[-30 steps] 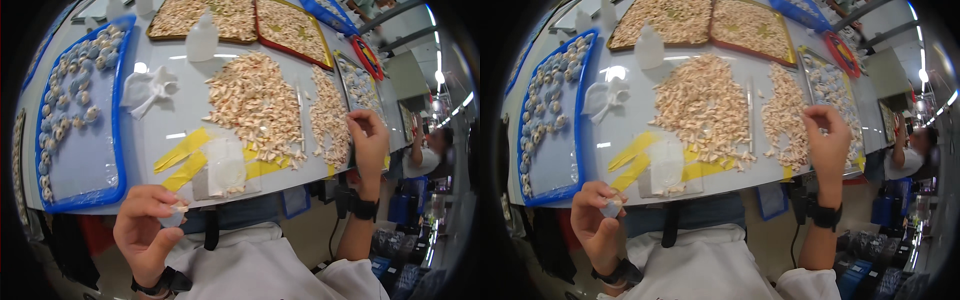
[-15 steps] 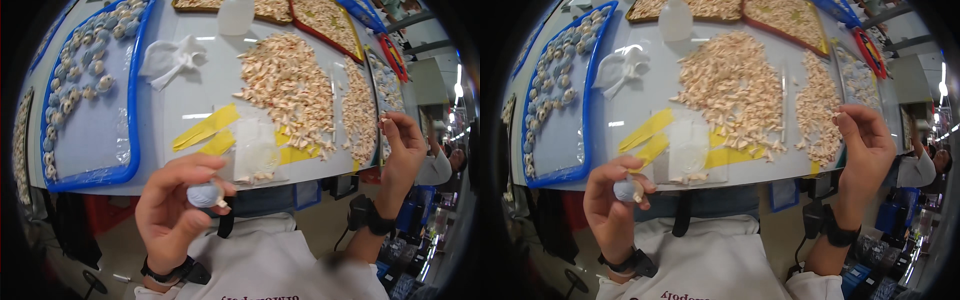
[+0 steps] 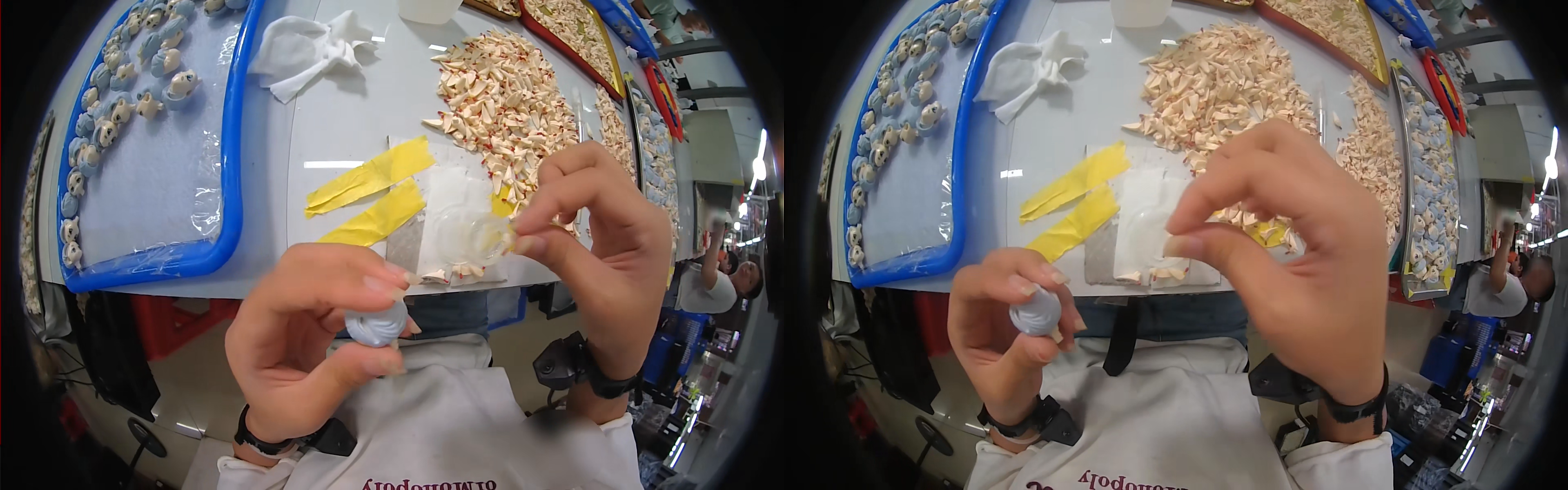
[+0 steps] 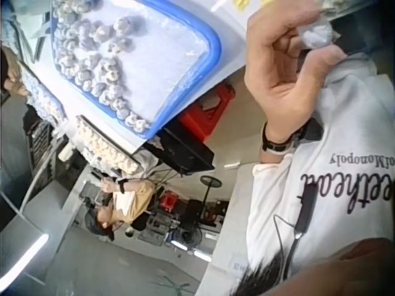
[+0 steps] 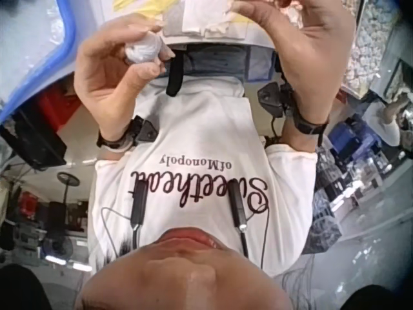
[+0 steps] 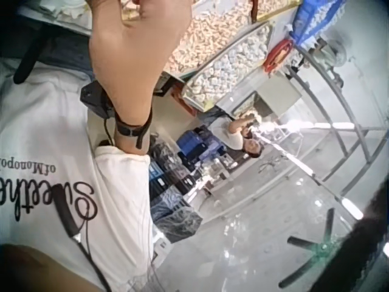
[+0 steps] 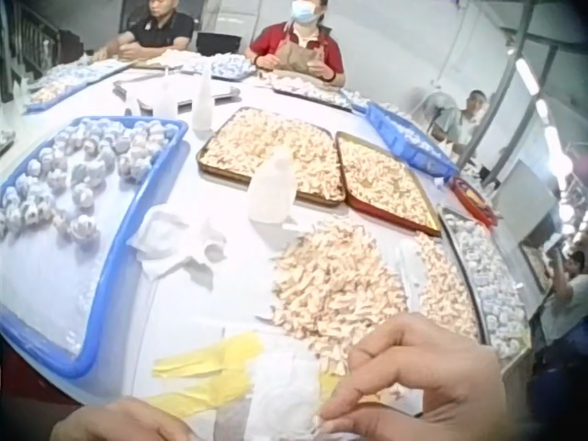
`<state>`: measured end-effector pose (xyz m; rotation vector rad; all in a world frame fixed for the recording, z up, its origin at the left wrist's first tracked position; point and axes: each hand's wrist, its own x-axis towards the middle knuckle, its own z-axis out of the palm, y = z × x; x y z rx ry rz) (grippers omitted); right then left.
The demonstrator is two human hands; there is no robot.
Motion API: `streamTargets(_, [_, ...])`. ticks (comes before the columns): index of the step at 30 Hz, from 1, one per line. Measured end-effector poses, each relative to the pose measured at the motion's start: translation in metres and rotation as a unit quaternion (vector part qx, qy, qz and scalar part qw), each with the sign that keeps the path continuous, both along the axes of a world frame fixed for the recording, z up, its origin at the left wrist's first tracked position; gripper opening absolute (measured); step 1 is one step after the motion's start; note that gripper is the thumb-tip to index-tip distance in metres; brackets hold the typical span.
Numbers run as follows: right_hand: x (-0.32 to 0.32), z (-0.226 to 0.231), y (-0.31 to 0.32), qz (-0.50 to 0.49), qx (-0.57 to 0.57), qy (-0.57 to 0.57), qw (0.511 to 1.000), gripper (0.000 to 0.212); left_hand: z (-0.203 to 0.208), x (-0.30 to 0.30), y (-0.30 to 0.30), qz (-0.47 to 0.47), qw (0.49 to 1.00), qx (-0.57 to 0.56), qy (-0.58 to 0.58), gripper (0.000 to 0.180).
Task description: The person assembles small decorative figures by hand, picking up small white petal-like pieces from a tray and attaching them to the top of small blue and white figurines. The person places the completed figures onto a blue tray and repeats the process with multiple units.
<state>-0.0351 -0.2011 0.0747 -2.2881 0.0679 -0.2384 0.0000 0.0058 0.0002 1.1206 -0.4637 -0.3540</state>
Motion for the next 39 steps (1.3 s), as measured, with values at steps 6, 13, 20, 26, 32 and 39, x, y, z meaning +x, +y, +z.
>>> streamTargets(6, [0.009, 0.004, 0.012, 0.018, -0.149, 0.011, 0.989, 0.018, 0.006, 0.003, -0.001, 0.004, 1.000, 0.025, -0.005, 0.036])
streamTargets(13, [0.011, 0.009, 0.017, 0.006, -0.216, -0.005, 0.976, 0.019, 0.001, 0.010, 0.001, -0.073, 0.995, 0.003, -0.075, 0.040])
streamTargets(20, [0.011, 0.005, 0.022, -0.004, -0.209, -0.024, 0.978, 0.019, 0.011, 0.003, -0.006, -0.024, 0.998, 0.016, -0.058, 0.040])
streamTargets(26, [0.000, 0.001, 0.016, -0.004, -0.098, -0.068, 0.993, 0.018, 0.017, 0.006, 0.001, -0.054, 0.987, 0.069, -0.132, 0.036])
streamTargets(32, [-0.032, 0.010, 0.017, -0.004, 0.125, -0.033, 0.992, 0.024, 0.021, 0.004, -0.005, -0.088, 0.990, 0.050, -0.095, 0.033])
streamTargets(39, [-0.040, -0.002, 0.029, 0.058, 0.181, -0.021, 0.981, 0.025, 0.017, 0.005, -0.011, -0.078, 0.979, 0.028, -0.185, 0.033])
